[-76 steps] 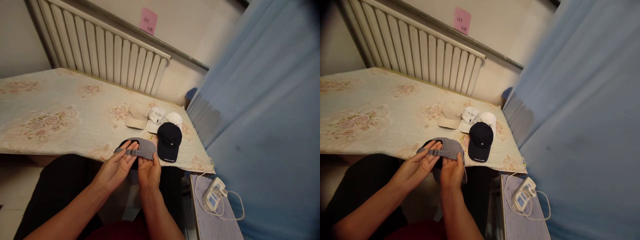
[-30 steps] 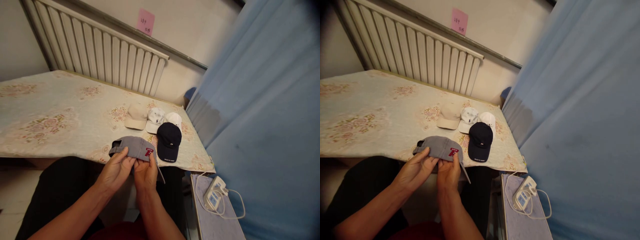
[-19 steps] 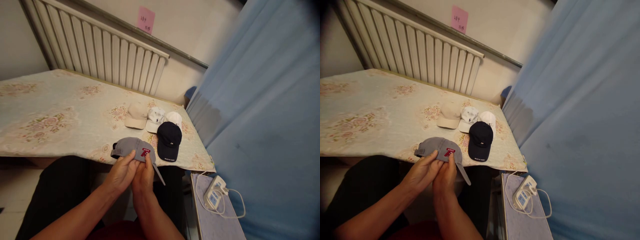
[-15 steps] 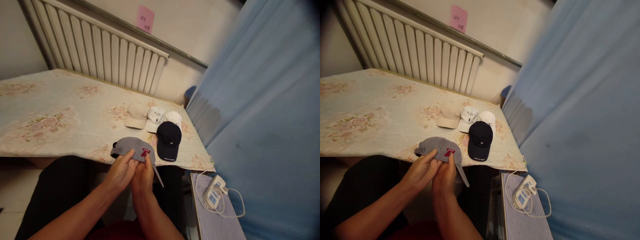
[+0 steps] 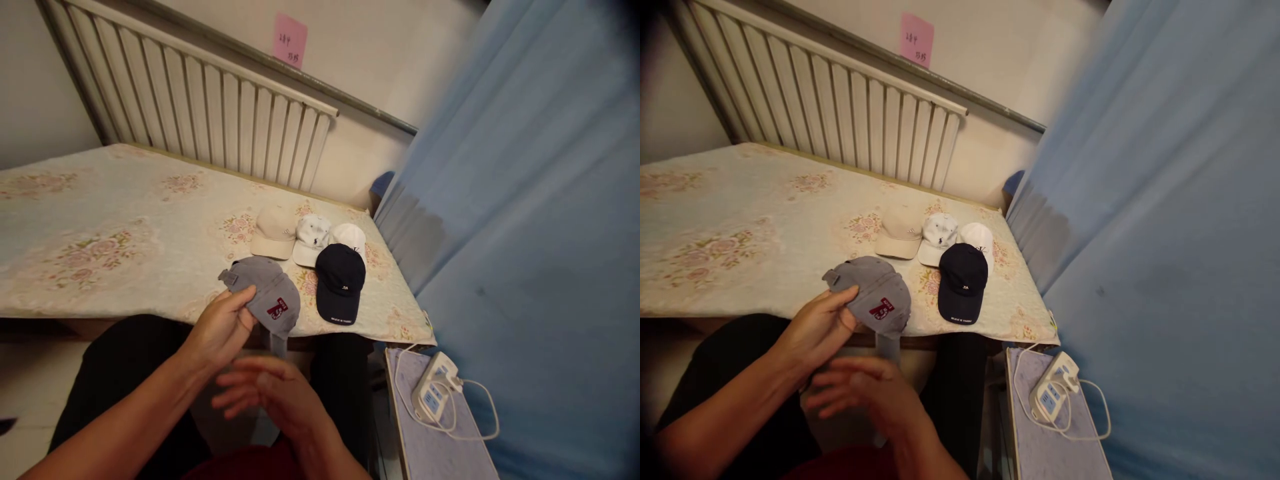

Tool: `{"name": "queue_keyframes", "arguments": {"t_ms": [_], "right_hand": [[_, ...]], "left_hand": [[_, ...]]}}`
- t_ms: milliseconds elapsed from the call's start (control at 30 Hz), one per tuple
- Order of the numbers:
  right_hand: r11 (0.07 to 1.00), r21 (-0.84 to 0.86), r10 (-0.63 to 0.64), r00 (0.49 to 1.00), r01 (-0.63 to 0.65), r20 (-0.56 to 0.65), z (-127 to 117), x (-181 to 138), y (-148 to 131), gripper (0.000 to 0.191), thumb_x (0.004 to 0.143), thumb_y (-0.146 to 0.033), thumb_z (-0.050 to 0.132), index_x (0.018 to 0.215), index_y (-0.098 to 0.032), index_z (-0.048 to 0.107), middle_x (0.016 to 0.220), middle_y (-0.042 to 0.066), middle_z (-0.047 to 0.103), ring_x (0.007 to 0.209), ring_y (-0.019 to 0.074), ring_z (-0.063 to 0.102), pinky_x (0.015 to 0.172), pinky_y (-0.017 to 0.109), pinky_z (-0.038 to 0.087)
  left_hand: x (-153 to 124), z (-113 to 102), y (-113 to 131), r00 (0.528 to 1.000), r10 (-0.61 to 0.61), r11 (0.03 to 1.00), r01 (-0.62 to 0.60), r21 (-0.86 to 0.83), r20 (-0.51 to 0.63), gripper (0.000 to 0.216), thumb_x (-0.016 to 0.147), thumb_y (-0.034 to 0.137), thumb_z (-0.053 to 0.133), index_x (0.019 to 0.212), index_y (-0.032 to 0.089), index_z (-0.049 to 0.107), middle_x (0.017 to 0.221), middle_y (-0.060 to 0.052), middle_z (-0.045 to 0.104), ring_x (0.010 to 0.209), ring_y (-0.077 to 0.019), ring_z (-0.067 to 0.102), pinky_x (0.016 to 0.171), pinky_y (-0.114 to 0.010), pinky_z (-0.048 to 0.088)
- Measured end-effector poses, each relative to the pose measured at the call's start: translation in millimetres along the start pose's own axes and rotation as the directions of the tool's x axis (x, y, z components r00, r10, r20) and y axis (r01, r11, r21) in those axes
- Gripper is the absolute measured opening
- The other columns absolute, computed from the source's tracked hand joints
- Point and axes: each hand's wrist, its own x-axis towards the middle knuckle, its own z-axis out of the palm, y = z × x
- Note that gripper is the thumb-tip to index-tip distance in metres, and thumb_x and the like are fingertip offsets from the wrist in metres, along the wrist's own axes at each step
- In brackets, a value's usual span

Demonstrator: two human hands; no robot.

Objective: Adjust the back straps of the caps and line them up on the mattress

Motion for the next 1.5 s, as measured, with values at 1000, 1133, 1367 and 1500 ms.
{"name": "queue_keyframes", "arguments": {"t_ms": [1000, 1133, 1367, 1500], "right_hand": [[0.948, 0.083, -0.245, 0.871, 0.308, -0.426, -69.8, 45.6, -24.1, 0.026, 0.075, -0.034, 0.075, 0.094, -0.018, 0.071, 0.090, 0.004, 0.077, 0.094, 0.0234, 0.071, 0.085, 0.039, 0.057], [0.954, 0.104, -0.201, 0.858, 0.281, -0.472, -62.4, 40.8, -60.5, 0.020, 0.071, -0.022, 0.079, 0.088, -0.015, 0.071, 0.084, 0.004, 0.077, 0.082, 0.0202, 0.072, 0.082, 0.034, 0.057], [0.982, -0.067, -0.190, 0.867, 0.179, -0.460, -84.8, 67.4, -124.2, 0.009, 0.074, -0.017, 0.075, 0.077, -0.015, 0.066, 0.067, 0.000, 0.072, 0.059, 0.0136, 0.066, 0.061, 0.024, 0.055], [0.978, -0.198, -0.158, 0.865, 0.070, -0.476, -117.9, 111.2, -145.8, 0.005, 0.072, -0.015, 0.070, 0.072, -0.015, 0.065, 0.062, 0.001, 0.071, 0.056, 0.0131, 0.065, 0.059, 0.022, 0.054]], "left_hand": [[23.5, -51.5, 25.9, 0.933, -0.354, 0.934, 0.356, -0.028, 0.061, 0.034, 0.081, 0.007, 0.061, 0.111, 0.018, 0.072, 0.091, -0.009, 0.077, 0.087, -0.0282, 0.074, 0.077, -0.037, 0.060], [27.7, -49.6, 25.7, 0.921, -0.388, 0.918, 0.383, -0.100, -0.034, 0.032, 0.084, 0.007, 0.053, 0.109, 0.013, 0.073, 0.083, -0.007, 0.077, 0.089, -0.0310, 0.073, 0.076, -0.040, 0.059], [78.9, -58.3, 9.2, 0.924, -0.340, 0.937, 0.349, -0.022, 0.175, 0.039, 0.077, 0.011, 0.064, 0.114, 0.018, 0.070, 0.085, -0.006, 0.077, 0.091, -0.0295, 0.072, 0.081, -0.039, 0.059], [148.5, -76.8, -4.1, 0.904, -0.287, 0.958, 0.269, 0.099, 0.317, 0.046, 0.071, 0.010, 0.069, 0.116, 0.016, 0.067, 0.090, -0.007, 0.077, 0.091, -0.0285, 0.072, 0.081, -0.038, 0.059]]}}
